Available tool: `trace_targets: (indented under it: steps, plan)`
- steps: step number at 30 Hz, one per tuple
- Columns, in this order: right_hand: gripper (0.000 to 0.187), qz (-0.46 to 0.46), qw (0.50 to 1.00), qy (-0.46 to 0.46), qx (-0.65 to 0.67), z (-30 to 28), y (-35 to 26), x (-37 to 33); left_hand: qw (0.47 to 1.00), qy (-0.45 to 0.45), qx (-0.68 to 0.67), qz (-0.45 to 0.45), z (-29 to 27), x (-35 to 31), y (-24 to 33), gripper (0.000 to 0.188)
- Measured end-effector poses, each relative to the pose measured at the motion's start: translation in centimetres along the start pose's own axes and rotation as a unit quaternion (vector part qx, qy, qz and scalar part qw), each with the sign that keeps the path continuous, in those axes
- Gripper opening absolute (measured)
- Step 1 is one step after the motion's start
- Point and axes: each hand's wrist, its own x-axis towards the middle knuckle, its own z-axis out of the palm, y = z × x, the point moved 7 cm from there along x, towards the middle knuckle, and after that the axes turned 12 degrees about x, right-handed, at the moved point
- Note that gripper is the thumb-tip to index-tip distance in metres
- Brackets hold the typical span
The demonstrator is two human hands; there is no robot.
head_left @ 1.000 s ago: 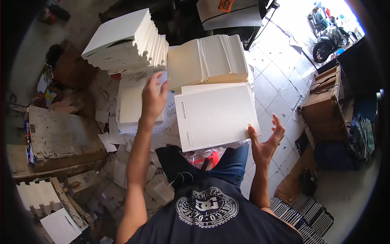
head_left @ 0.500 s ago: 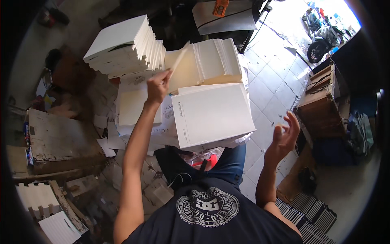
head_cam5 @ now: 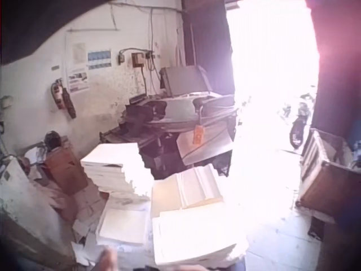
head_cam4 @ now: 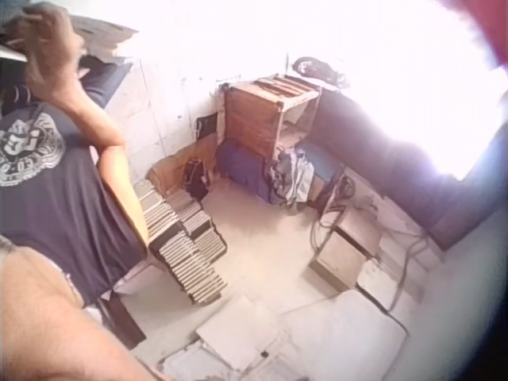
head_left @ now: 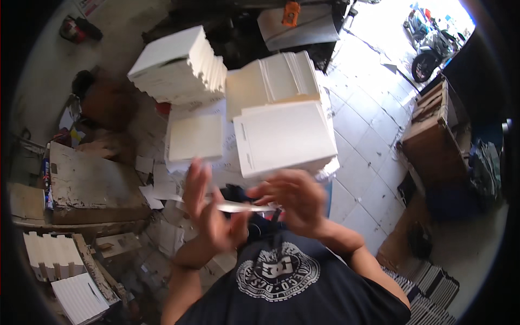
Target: The person repeatedly wraps paper sheets around paper stacks by hand, folding and aligning the sheets along the edges of each stack.
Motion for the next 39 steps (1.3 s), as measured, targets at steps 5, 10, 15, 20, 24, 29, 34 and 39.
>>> trace_targets:
  steps: [5, 10, 15, 20, 24, 29, 34, 39]
  plan:
    - [0.027, -0.052, 0.966, 0.000, -0.252, -2.0, 7.8, -6.6, 0.859, 0.445, -0.134, -0.214, 8.7, -14.6, -7.4, 0.076]
    - [0.023, 0.178, 0.934, -0.021, -0.311, -8.5, 13.7, -13.5, 0.783, -0.067, 0.278, -0.552, 14.2, -36.8, -20.5, 0.089]
    - [0.061, 0.379, 0.858, -0.100, -0.332, -10.9, 27.8, -18.0, 0.822, -0.065, 0.026, -0.565, 17.2, -34.7, -17.4, 0.101]
    - [0.088, 0.550, 0.756, -0.215, -0.282, -10.6, 34.2, -19.7, 0.820, -0.046, 0.099, -0.562, 16.9, -36.1, -17.2, 0.092]
    - [0.085, 0.479, 0.800, -0.180, -0.314, -12.1, 35.6, -20.2, 0.786, -0.079, 0.064, -0.609, 16.3, -36.9, -17.9, 0.090]
    - [0.065, 0.359, 0.753, -0.277, -0.477, -18.8, 31.3, -17.7, 0.736, -0.102, -0.163, -0.649, 20.5, -44.3, -21.9, 0.065]
    - [0.044, 0.602, 0.763, -0.151, -0.179, -28.8, 14.1, -15.6, 0.657, -0.118, 0.004, -0.744, 11.1, -56.2, -22.4, 0.056]
    - [0.045, 0.269, 0.654, 0.426, -0.564, -56.9, 12.2, -17.4, 0.540, -0.697, 0.199, -0.428, 11.2, -59.3, -22.6, 0.047]
